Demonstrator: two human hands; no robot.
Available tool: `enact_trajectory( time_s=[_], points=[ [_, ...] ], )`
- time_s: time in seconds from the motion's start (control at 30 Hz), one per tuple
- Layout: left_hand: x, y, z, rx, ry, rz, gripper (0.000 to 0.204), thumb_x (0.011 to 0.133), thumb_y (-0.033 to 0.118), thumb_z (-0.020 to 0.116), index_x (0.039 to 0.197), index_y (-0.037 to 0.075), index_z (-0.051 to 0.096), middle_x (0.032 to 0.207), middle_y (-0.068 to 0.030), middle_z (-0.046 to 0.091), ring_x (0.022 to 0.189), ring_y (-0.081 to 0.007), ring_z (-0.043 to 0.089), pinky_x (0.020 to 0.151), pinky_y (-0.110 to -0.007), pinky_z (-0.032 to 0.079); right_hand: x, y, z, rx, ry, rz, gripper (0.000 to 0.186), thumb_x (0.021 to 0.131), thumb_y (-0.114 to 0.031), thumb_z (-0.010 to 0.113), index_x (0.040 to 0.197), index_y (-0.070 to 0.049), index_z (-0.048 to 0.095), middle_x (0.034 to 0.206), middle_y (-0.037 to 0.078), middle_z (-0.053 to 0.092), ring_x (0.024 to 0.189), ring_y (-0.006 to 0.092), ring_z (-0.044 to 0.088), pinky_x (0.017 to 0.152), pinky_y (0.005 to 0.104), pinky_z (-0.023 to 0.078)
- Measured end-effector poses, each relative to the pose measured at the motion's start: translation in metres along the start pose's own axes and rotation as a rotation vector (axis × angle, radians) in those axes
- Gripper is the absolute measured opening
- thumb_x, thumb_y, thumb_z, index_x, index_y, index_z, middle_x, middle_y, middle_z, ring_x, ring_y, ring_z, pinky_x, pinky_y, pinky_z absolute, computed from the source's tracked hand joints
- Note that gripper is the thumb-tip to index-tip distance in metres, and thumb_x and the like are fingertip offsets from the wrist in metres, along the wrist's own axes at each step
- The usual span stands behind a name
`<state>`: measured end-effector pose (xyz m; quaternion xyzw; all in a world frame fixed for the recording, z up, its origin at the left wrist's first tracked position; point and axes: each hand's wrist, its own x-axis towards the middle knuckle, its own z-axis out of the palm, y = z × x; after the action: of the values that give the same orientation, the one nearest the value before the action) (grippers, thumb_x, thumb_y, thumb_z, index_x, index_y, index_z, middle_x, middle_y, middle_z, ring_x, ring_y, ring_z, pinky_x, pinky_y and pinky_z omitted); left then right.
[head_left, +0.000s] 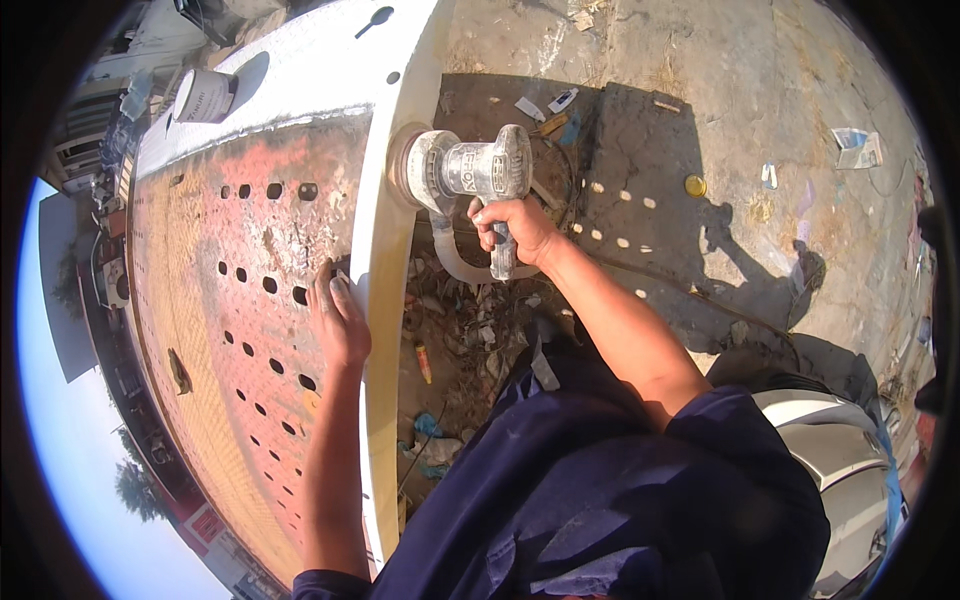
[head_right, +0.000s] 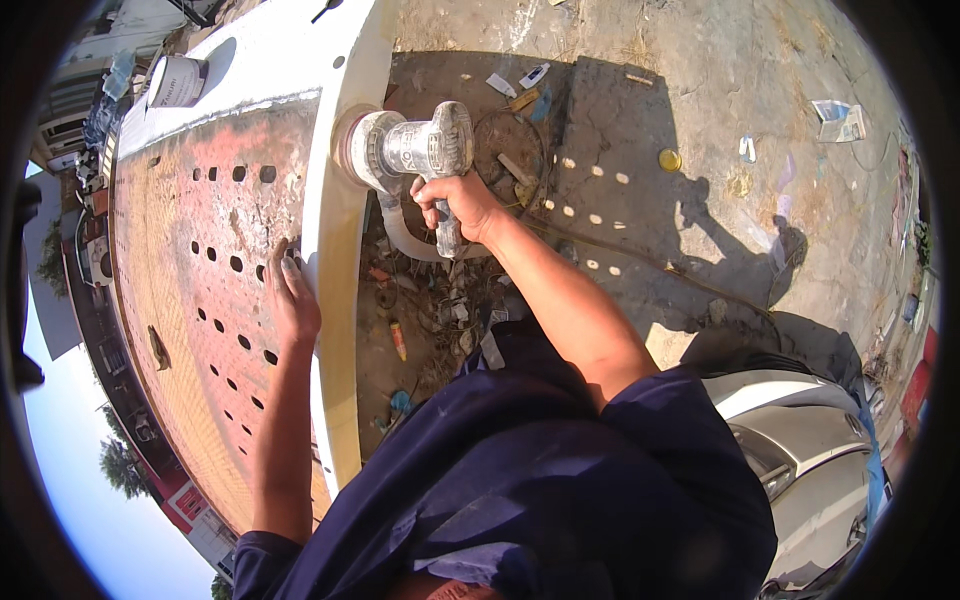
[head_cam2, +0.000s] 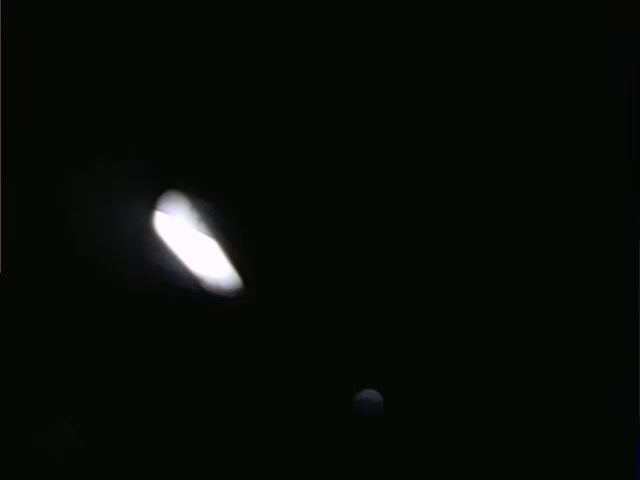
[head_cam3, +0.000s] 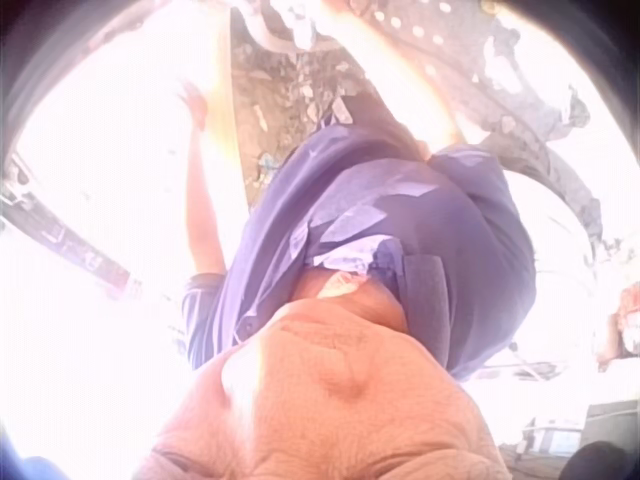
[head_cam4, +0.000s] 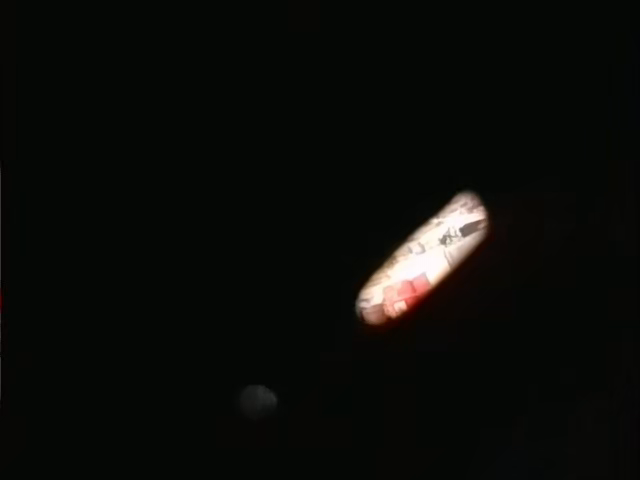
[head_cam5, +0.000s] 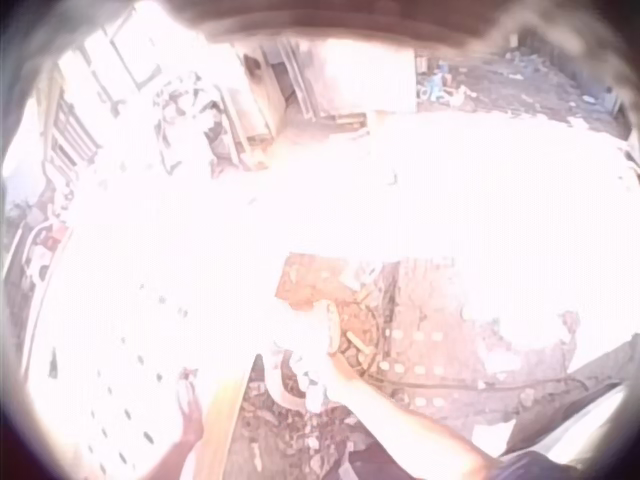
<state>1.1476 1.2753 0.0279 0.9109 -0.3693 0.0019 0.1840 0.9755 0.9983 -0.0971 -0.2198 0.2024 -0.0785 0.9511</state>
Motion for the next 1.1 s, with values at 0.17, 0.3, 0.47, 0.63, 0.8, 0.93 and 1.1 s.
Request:
enact_trajectory(
  time_s=[0.17, 0.3, 0.47, 0.63, 0.8, 0.93, 1.1],
  points=[
    [0.001, 0.000, 0.000, 0.020, 0.004, 0.018, 0.048, 0.117, 0.023, 0.041, 0.150, -0.008, 0.056, 0.141, -0.0299, 0.063, 0.129, -0.0454, 0.058, 0.114, -0.051, 0.045, -0.019, 0.018, 0.005, -0.041, -0.002, 0.060, 0.018, 0.084, -0.007, 0.073, 0.098, 0.003, 0.071, 0.073, 0.007, 0.065, 0.056, 0.0155, 0.062, 0.056, 0.0348, 0.054],
    [-0.001, 0.000, -0.001, -0.015, -0.005, -0.016, 0.047, 0.117, 0.023, 0.042, 0.150, -0.008, 0.056, 0.140, -0.0297, 0.064, 0.129, -0.0454, 0.058, 0.113, -0.051, 0.045, -0.010, 0.008, 0.004, -0.039, -0.004, 0.001, 0.017, 0.085, -0.006, 0.072, 0.099, 0.004, 0.070, 0.074, 0.007, 0.065, 0.056, 0.0152, 0.060, 0.057, 0.0333, 0.053],
    [0.001, -0.001, 0.000, 0.000, 0.000, -0.009, 0.047, 0.117, 0.022, 0.042, 0.150, -0.008, 0.056, 0.138, -0.0293, 0.065, 0.128, -0.0455, 0.059, 0.113, -0.052, 0.045, -0.014, 0.022, -0.005, -0.039, 0.037, 0.048, 0.019, 0.085, -0.008, 0.073, 0.100, 0.003, 0.071, 0.074, 0.008, 0.066, 0.056, 0.0162, 0.064, 0.057, 0.0354, 0.054],
    [-0.003, -0.001, -0.002, 0.000, -0.004, -0.003, 0.047, 0.117, 0.023, 0.041, 0.149, -0.008, 0.056, 0.139, -0.0297, 0.064, 0.128, -0.0463, 0.059, 0.114, -0.052, 0.045, -0.020, 0.022, 0.007, -0.026, -0.019, 0.026, 0.020, 0.084, -0.009, 0.073, 0.100, 0.003, 0.071, 0.074, 0.008, 0.067, 0.057, 0.0163, 0.064, 0.057, 0.0349, 0.054],
    [0.002, 0.004, -0.002, -0.010, -0.015, -0.022, 0.047, 0.117, 0.023, 0.041, 0.148, -0.008, 0.057, 0.138, -0.0298, 0.064, 0.128, -0.0464, 0.059, 0.113, -0.052, 0.045, -0.005, 0.003, 0.005, 0.009, -0.005, -0.009, 0.016, 0.085, -0.007, 0.073, 0.097, 0.003, 0.072, 0.072, 0.009, 0.068, 0.054, 0.0171, 0.064, 0.054, 0.0335, 0.052],
    [-0.001, 0.003, -0.003, 0.032, 0.002, 0.005, 0.047, 0.117, 0.023, 0.041, 0.148, -0.009, 0.057, 0.138, -0.0298, 0.064, 0.127, -0.0460, 0.059, 0.113, -0.052, 0.045, -0.024, 0.027, 0.005, -0.006, 0.007, 0.049, 0.017, 0.084, -0.008, 0.073, 0.098, 0.003, 0.071, 0.074, 0.009, 0.067, 0.056, 0.0163, 0.065, 0.057, 0.0344, 0.054],
    [-0.001, -0.003, 0.000, -0.001, -0.005, -0.018, 0.047, 0.117, 0.024, 0.041, 0.149, -0.008, 0.056, 0.139, -0.0296, 0.064, 0.127, -0.0451, 0.059, 0.113, -0.052, 0.045, -0.013, 0.017, 0.004, 0.001, -0.017, 0.037, 0.018, 0.085, -0.006, 0.072, 0.100, 0.004, 0.070, 0.076, 0.007, 0.066, 0.055, 0.0157, 0.061, 0.057, 0.0352, 0.054]
  ],
)
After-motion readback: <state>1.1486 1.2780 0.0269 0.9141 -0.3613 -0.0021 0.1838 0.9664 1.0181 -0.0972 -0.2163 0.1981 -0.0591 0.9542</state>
